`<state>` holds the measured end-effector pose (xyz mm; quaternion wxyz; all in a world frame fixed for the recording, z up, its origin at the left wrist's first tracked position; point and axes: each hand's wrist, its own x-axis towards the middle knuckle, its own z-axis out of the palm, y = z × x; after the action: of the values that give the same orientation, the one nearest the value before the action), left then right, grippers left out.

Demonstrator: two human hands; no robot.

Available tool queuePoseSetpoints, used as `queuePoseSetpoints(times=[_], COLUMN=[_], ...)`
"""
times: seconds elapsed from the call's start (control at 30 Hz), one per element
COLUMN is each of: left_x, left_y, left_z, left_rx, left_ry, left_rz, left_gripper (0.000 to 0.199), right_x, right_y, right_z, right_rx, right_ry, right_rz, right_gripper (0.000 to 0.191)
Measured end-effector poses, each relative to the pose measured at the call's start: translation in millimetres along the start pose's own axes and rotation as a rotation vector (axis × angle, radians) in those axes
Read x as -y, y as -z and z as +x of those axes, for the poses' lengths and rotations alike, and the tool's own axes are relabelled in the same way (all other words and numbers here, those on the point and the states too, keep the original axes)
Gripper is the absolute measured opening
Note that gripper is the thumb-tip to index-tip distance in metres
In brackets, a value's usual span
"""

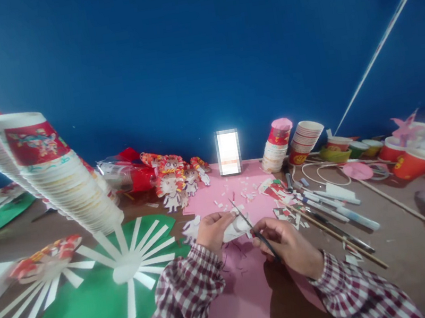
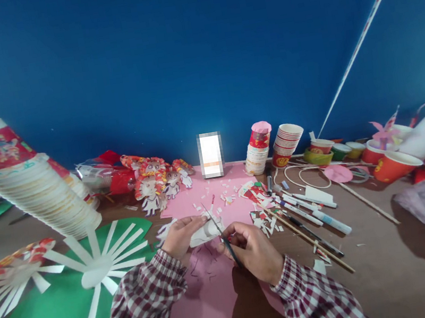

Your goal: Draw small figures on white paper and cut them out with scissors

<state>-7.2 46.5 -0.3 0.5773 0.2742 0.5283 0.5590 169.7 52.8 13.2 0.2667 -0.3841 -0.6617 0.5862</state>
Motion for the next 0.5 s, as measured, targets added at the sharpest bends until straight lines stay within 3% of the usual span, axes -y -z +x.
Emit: queuePoseSetpoints(times=[0.5], left_x=[2.4], left_y=[3.8], left_z=[5.4], left_rx=[-0.002], left_ry=[0.006], left_rz=[0.015], left_gripper=[0.017], right_x=[3.4], right_y=[-0.4], right_z=[-3.1], right_rx=[-0.019], right_ry=[-0.020], right_rz=[-0.005], right_gripper=[0.021])
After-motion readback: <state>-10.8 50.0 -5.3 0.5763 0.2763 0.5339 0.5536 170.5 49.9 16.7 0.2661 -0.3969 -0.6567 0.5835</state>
